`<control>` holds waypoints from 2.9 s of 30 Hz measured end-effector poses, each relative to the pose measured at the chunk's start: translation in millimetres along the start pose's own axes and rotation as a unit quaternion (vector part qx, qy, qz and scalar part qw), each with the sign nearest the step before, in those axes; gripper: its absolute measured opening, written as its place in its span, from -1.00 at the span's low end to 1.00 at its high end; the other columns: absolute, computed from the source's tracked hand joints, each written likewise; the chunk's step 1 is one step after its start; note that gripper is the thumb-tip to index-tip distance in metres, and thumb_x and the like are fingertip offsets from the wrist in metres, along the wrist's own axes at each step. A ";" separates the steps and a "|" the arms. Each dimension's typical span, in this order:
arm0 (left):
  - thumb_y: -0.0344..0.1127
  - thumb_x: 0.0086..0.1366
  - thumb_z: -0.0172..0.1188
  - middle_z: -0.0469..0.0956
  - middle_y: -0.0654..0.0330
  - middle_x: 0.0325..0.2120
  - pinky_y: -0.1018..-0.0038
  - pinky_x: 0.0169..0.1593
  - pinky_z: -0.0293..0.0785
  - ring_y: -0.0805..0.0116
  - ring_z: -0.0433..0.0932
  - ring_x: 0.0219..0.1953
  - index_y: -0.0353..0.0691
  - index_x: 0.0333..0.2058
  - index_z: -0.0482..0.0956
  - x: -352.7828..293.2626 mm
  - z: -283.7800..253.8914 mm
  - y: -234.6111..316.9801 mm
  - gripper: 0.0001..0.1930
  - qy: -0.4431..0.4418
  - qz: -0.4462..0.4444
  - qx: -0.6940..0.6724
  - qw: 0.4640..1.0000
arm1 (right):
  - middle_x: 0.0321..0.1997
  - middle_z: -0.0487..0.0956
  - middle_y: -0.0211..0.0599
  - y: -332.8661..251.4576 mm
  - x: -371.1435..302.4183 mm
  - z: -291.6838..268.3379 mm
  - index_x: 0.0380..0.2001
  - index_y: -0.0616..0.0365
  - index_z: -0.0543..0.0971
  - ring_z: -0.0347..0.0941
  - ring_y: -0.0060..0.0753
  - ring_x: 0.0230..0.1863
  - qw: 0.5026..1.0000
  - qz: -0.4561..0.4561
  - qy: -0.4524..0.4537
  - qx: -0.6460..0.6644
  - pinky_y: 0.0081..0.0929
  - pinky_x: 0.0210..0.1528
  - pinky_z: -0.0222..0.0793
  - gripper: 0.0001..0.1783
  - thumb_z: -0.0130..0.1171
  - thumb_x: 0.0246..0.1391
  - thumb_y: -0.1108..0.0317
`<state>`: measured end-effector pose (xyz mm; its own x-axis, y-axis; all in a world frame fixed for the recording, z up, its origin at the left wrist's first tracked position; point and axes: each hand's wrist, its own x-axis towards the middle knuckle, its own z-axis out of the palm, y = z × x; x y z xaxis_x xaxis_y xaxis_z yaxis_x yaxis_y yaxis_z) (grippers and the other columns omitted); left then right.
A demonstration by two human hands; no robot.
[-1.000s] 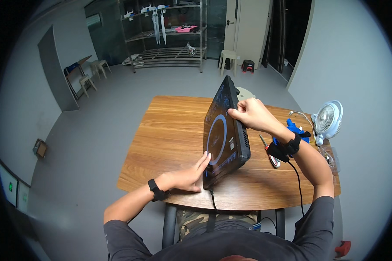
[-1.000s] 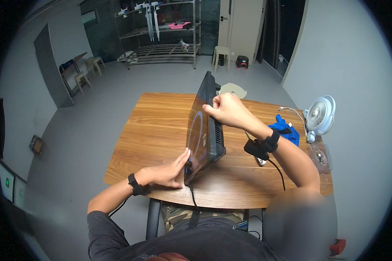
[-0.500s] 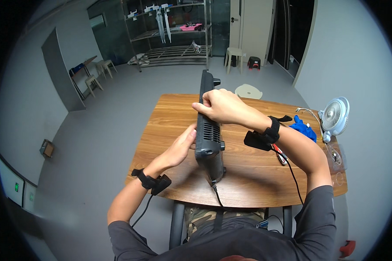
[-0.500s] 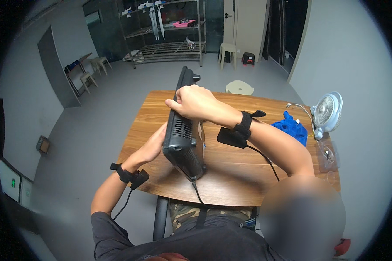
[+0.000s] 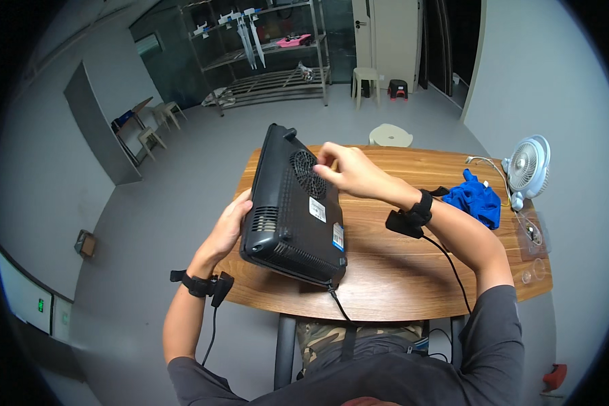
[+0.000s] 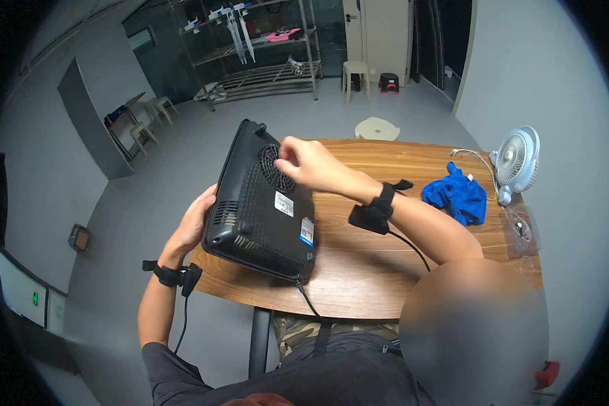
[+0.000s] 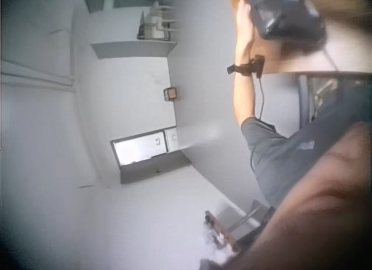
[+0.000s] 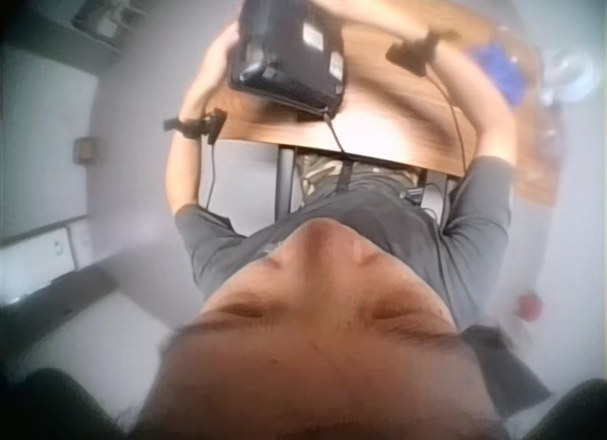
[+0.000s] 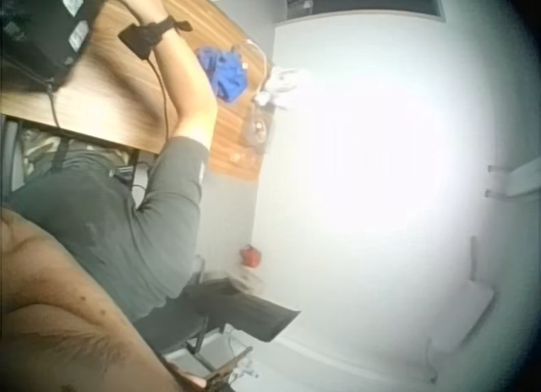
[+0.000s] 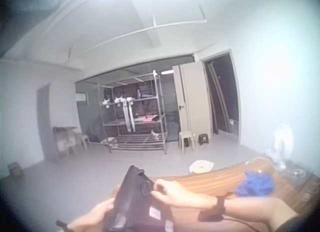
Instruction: The person flips a black electronic device over and uses a screwdriver to remove screws from the bottom casing. They then lift off the cover to reveal the internal components, including a copper-colored disc and circuitry.
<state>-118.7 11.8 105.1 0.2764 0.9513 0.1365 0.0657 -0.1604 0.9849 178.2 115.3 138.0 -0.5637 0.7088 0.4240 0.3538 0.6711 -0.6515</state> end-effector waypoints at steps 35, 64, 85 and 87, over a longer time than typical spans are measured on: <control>0.32 0.52 -0.16 0.65 -0.30 -0.05 0.21 0.12 0.51 -0.11 0.67 -0.03 -0.64 0.08 0.54 19.8 -6.6 -86.0 -0.12 -0.062 -0.235 0.389 0.889 | 0.20 0.53 0.38 38.7 -130.0 18.7 0.34 0.41 0.38 0.51 0.27 0.23 0.970 0.220 -0.085 -0.063 -0.12 0.33 0.39 -0.28 0.21 0.30 0.09; 0.28 0.50 -0.16 0.56 -0.57 -0.26 -0.02 0.08 0.48 -0.47 0.57 -0.07 -0.65 -0.26 0.63 49.2 31.3 -71.5 -0.15 -0.022 -0.193 0.527 0.827 | 0.39 0.27 0.55 57.7 -135.0 18.3 0.43 0.33 0.26 0.18 0.37 0.48 0.965 0.230 -0.076 -0.105 -0.04 0.50 0.16 -0.11 0.34 0.18 0.07; 0.19 0.56 -0.28 0.59 -0.49 -0.34 -0.07 0.08 0.49 -0.46 0.58 -0.13 -0.56 -0.39 0.69 52.3 44.1 -92.8 -0.17 -0.029 -0.135 0.576 0.806 | 0.42 0.23 0.54 67.1 -142.4 17.6 0.44 0.26 0.27 0.21 0.39 0.46 0.964 0.225 -0.064 -0.128 -0.09 0.48 0.18 -0.13 0.29 0.23 0.00; 0.19 0.56 -0.29 0.60 -0.47 -0.32 -0.07 0.08 0.49 -0.45 0.59 -0.12 -0.55 -0.38 0.69 53.4 41.9 -94.4 -0.16 -0.031 -0.136 0.578 0.804 | 0.43 0.22 0.54 65.2 -142.3 18.0 0.45 0.24 0.26 0.22 0.43 0.44 0.963 0.227 -0.063 -0.130 -0.07 0.48 0.18 -0.13 0.28 0.24 -0.01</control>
<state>-69.9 66.8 14.9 0.1459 0.9834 -0.1077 0.9693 -0.1203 0.2144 268.1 54.3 23.8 -0.3863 0.9214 0.0421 0.7508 0.3407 -0.5659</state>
